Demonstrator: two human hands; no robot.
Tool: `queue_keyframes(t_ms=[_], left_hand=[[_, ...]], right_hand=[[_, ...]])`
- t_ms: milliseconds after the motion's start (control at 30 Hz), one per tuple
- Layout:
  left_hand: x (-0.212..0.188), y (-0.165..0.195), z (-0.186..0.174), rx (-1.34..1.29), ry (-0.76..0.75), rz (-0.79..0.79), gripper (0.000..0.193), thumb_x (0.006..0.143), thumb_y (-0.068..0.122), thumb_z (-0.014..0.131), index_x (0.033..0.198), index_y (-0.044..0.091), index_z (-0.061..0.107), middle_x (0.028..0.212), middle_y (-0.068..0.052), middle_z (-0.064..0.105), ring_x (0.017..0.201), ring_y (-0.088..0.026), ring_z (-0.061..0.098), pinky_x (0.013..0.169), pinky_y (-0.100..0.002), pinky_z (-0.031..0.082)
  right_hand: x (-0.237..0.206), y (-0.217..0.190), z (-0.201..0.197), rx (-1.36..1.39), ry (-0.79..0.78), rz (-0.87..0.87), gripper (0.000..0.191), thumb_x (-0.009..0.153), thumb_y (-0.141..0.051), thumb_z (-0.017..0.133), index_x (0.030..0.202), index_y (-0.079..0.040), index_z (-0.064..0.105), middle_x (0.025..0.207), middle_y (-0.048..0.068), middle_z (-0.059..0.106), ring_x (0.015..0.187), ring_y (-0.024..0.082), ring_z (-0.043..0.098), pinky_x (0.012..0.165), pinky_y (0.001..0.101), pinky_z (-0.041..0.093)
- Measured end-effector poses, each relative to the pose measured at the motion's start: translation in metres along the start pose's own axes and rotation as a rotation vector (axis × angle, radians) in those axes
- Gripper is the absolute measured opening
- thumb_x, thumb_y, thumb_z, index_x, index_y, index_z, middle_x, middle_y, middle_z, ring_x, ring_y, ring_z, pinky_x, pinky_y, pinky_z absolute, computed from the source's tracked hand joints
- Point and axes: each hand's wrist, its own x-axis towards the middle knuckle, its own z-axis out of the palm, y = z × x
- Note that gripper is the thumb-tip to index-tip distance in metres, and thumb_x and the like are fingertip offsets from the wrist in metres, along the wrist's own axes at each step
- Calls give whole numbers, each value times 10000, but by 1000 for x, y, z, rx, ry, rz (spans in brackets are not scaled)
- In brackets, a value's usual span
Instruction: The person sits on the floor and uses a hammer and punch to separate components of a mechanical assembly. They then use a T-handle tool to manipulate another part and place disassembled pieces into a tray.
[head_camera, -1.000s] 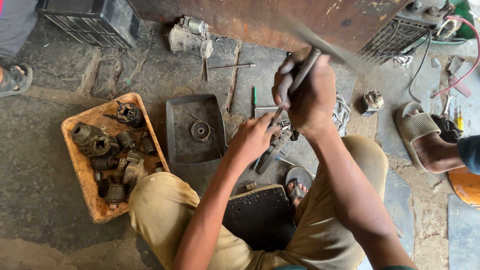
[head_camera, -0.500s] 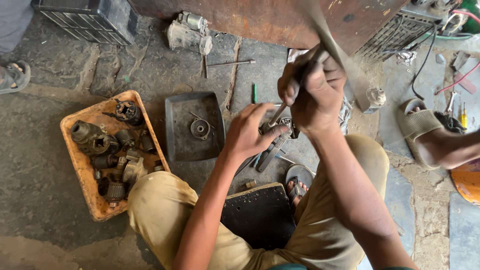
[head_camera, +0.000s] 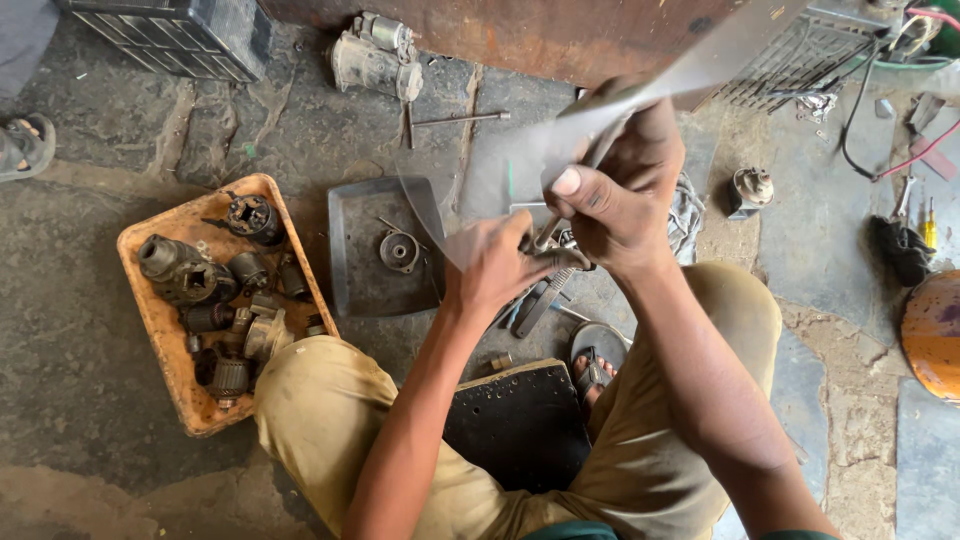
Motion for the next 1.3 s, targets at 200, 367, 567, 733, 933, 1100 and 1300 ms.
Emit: queue_keyframes(t_ms=[200, 367, 567, 733, 933, 1100, 1300], left_hand=[[-3, 2, -3, -64, -51, -66, 700, 827, 752, 626, 1065, 96, 693, 846, -52, 744, 818, -255, 734, 672, -445, 566], [-7, -6, 5, -200, -53, 126, 529, 976, 419, 682, 1325, 33, 594, 1147, -188, 714, 1032, -351, 707, 841, -495, 573], [-13, -16, 25, -40, -272, -143, 390, 943, 302, 732, 1229, 49, 654, 757, -144, 731, 675, -292, 732, 584, -424, 558], [-7, -14, 27, 198, -62, -72, 445, 830, 458, 806, 911, 49, 650, 692, -59, 715, 484, -164, 640, 405, -346, 453], [-4, -1, -2, 227, -196, -182, 740, 693, 769, 705, 894, 57, 681, 685, -94, 703, 593, -228, 670, 543, -401, 522], [-5, -1, 3, -76, -45, 164, 633, 980, 596, 669, 1265, 33, 619, 1109, -201, 723, 995, -333, 717, 847, -476, 570], [-14, -11, 21, -139, -353, -246, 359, 969, 313, 640, 1284, 142, 666, 791, -127, 736, 676, -298, 741, 648, -446, 562]], right_hand=[[-2, 2, -8, 139, 14, -6, 299, 993, -139, 814, 1094, 1, 569, 861, 106, 622, 531, 125, 533, 441, 239, 437], [-2, 1, -17, 69, -65, 51, 427, 1077, -413, 688, 1032, 9, 637, 690, 132, 625, 485, 174, 525, 470, 291, 420], [-4, 2, -17, 115, -144, 6, 528, 1031, -482, 670, 1181, 23, 635, 809, 156, 678, 495, 120, 550, 461, 253, 422], [1, 2, -6, 15, -87, -19, 486, 950, -187, 876, 1229, -13, 518, 854, 64, 605, 631, 123, 551, 499, 260, 426], [2, 4, -1, 43, -11, -30, 440, 890, -179, 883, 1115, -77, 520, 941, 84, 604, 570, 122, 558, 447, 243, 455], [-4, 7, -15, 113, -110, 25, 295, 1062, -297, 734, 1099, -38, 597, 792, 123, 629, 558, 182, 567, 466, 284, 462], [-2, 6, -19, 86, 32, 90, 465, 1046, -457, 650, 1082, 6, 638, 689, 105, 635, 489, 151, 535, 452, 273, 459]])
